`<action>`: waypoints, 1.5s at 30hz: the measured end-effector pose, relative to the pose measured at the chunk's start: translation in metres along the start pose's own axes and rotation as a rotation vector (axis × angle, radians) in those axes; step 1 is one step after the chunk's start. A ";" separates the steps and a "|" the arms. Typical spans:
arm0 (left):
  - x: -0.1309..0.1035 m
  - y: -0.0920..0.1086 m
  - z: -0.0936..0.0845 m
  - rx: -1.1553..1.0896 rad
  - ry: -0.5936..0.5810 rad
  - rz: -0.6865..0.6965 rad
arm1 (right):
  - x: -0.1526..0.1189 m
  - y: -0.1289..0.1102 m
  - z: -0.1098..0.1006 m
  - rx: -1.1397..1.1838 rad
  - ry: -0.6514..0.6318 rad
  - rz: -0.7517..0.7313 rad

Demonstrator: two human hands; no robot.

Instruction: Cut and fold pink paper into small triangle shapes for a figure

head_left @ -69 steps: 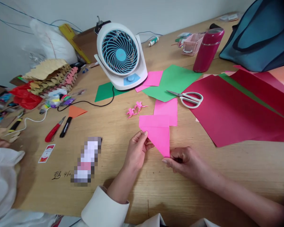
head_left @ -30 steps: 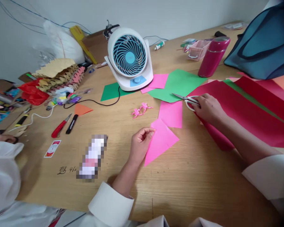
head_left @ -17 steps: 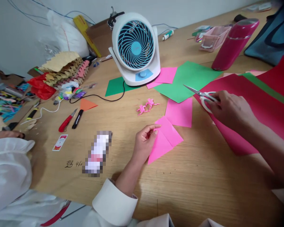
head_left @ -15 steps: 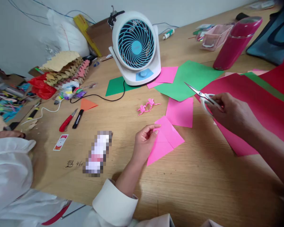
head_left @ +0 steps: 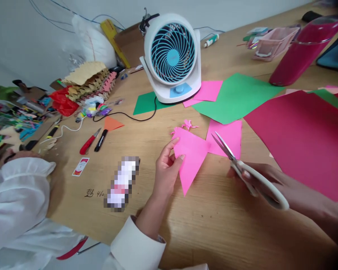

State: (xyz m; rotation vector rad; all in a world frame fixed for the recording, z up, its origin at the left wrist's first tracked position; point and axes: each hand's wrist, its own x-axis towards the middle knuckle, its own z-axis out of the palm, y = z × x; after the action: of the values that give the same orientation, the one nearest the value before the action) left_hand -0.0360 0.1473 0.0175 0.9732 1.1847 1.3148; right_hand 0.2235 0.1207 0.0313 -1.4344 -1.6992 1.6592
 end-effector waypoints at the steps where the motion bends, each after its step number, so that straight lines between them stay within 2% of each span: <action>1: 0.000 0.001 -0.001 -0.010 0.004 0.002 | 0.000 0.000 -0.001 -0.004 -0.047 0.020; 4: 0.001 0.006 -0.003 -0.036 0.019 -0.007 | -0.002 -0.002 -0.005 0.052 -0.151 0.084; 10: 0.001 0.013 -0.005 -0.014 0.017 -0.048 | -0.009 -0.001 -0.003 0.096 -0.177 0.234; 20: 0.000 0.009 -0.007 0.007 -0.120 -0.097 | -0.005 0.017 -0.002 0.161 -0.294 0.206; 25: 0.000 0.009 -0.006 0.025 -0.149 -0.104 | -0.003 0.022 -0.001 0.174 -0.358 0.165; 30: -0.002 0.009 -0.005 0.058 -0.162 -0.086 | -0.003 0.021 0.000 0.205 -0.362 0.164; 36: -0.001 0.009 -0.006 0.047 -0.151 -0.093 | -0.005 0.008 0.005 0.222 -0.260 0.205; 40: -0.001 0.009 -0.006 0.034 -0.155 -0.095 | -0.005 0.009 0.003 0.203 -0.305 0.232; 45: -0.002 0.008 -0.005 0.042 -0.152 -0.096 | -0.005 0.011 0.002 0.183 -0.283 0.271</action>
State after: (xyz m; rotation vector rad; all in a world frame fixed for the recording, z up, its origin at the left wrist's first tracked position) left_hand -0.0424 0.1450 0.0249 1.0153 1.1316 1.1237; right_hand 0.2283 0.1133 0.0225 -1.4464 -1.4884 2.1933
